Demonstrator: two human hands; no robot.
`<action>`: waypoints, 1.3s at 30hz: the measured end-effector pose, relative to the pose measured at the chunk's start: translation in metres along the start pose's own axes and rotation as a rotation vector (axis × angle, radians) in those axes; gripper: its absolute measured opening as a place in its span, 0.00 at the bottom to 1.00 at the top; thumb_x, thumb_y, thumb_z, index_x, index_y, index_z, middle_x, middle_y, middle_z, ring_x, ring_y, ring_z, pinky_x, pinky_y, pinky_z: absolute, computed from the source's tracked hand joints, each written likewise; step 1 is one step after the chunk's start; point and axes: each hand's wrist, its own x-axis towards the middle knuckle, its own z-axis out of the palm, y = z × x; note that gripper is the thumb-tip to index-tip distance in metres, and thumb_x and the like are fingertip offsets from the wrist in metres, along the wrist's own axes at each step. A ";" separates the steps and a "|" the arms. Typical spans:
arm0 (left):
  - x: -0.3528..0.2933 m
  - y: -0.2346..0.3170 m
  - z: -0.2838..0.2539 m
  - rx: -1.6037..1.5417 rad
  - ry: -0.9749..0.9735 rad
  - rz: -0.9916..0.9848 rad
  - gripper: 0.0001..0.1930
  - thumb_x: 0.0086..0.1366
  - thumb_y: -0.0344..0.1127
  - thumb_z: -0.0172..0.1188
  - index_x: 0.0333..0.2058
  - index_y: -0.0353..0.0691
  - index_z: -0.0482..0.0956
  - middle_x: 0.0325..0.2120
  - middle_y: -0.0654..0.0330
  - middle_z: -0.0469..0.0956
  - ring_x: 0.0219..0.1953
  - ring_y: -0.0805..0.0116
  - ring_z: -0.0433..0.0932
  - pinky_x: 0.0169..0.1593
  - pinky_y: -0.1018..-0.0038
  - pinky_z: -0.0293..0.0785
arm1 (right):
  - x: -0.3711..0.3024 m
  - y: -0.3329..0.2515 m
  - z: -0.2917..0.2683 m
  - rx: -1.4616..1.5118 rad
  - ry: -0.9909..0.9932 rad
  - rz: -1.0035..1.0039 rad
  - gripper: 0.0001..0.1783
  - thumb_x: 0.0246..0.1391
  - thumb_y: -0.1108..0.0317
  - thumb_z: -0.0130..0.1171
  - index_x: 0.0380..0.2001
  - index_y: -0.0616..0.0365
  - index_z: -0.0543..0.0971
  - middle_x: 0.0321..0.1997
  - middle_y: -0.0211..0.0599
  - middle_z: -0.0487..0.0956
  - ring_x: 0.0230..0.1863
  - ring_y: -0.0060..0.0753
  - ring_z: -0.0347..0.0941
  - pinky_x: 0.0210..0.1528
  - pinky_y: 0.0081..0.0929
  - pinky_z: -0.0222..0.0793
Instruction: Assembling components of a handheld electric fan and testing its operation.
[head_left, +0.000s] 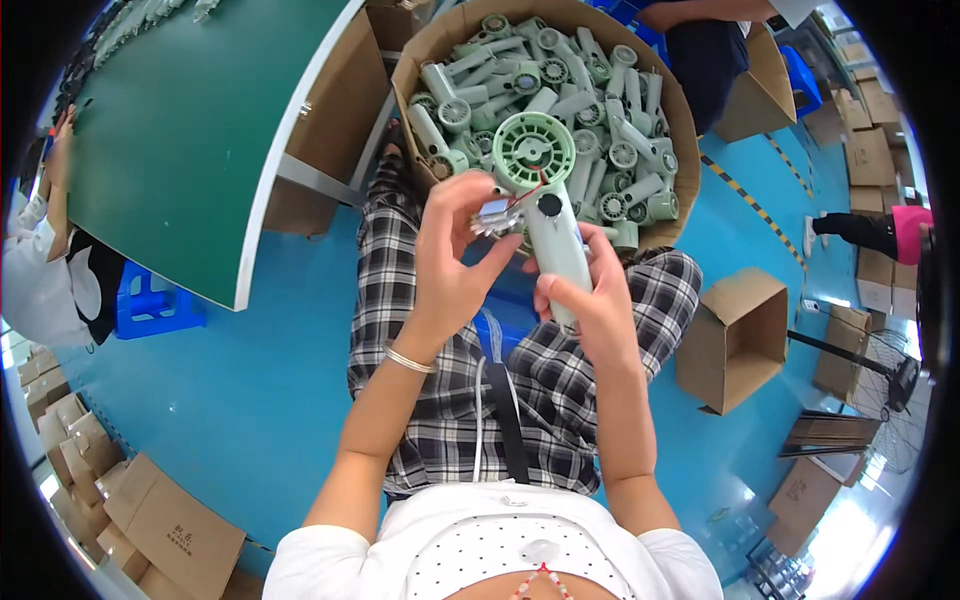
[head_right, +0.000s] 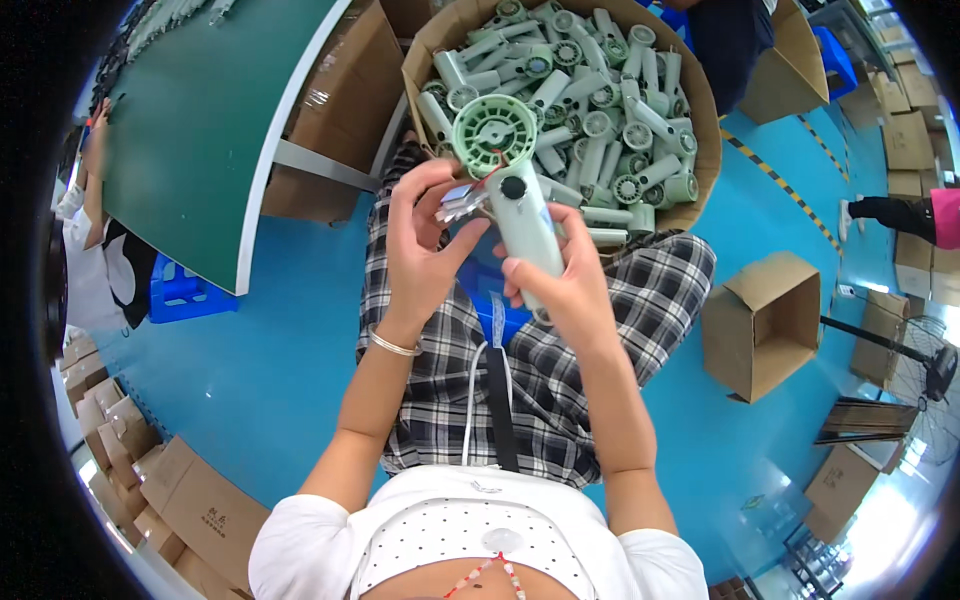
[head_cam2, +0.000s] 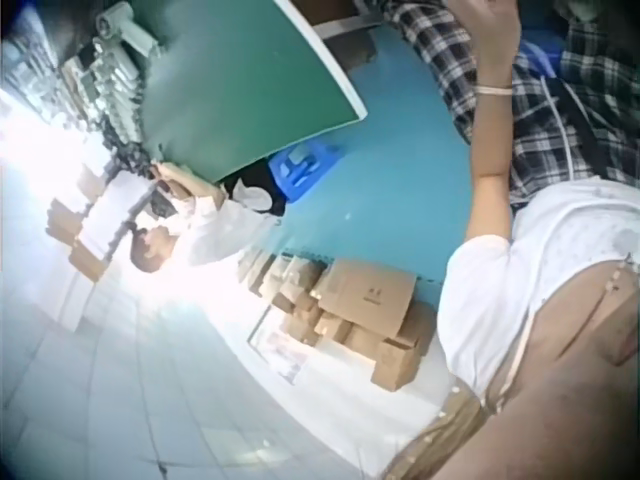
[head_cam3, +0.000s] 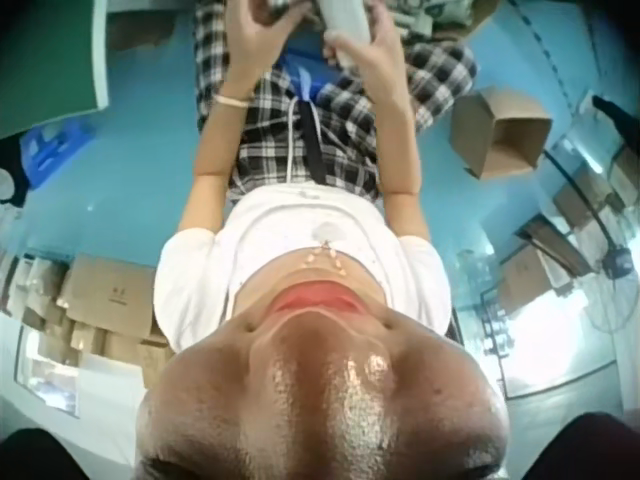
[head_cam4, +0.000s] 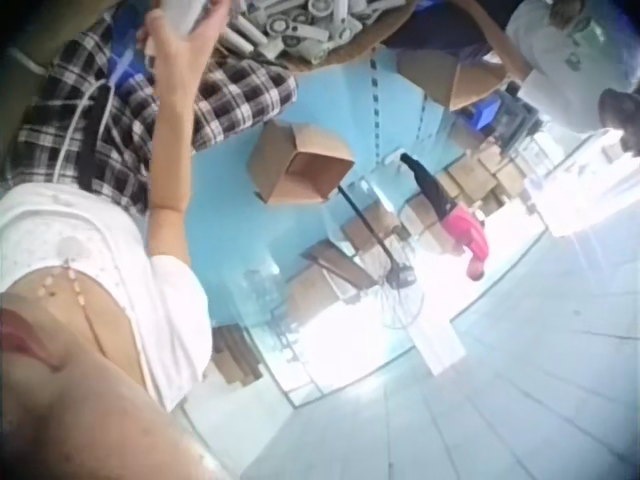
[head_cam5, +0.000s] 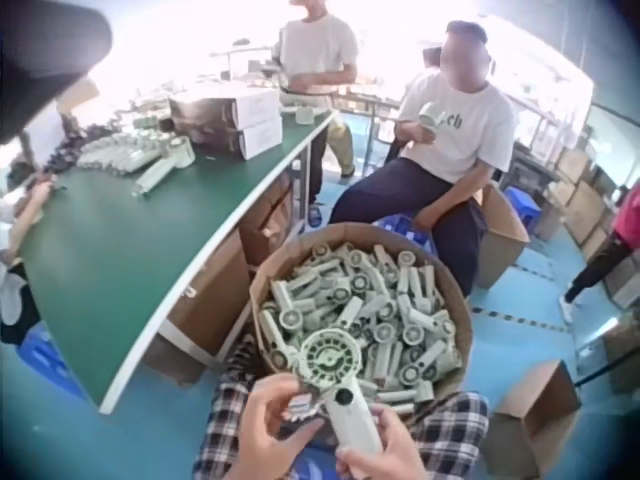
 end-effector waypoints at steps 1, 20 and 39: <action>-0.006 0.001 -0.002 0.106 -0.030 0.077 0.24 0.52 0.15 0.62 0.48 0.34 0.68 0.49 0.53 0.68 0.50 0.66 0.72 0.53 0.71 0.72 | -0.008 0.002 0.002 0.021 -0.005 0.017 0.31 0.45 0.77 0.61 0.51 0.66 0.59 0.37 0.45 0.76 0.25 0.25 0.73 0.24 0.22 0.70; -0.022 0.081 -0.050 0.382 -0.027 0.015 0.11 0.58 0.19 0.56 0.40 0.34 0.80 0.44 0.52 0.73 0.41 0.66 0.77 0.43 0.73 0.78 | -0.032 0.033 0.028 -0.125 -0.050 0.041 0.29 0.45 0.76 0.60 0.51 0.63 0.61 0.37 0.42 0.77 0.25 0.20 0.73 0.25 0.17 0.70; 0.004 0.063 -0.057 0.328 -0.169 0.159 0.06 0.54 0.16 0.56 0.30 0.29 0.77 0.43 0.50 0.74 0.40 0.67 0.77 0.44 0.75 0.77 | -0.039 0.042 0.027 0.006 -0.062 0.077 0.31 0.47 0.76 0.61 0.52 0.62 0.58 0.39 0.43 0.77 0.31 0.23 0.74 0.30 0.21 0.73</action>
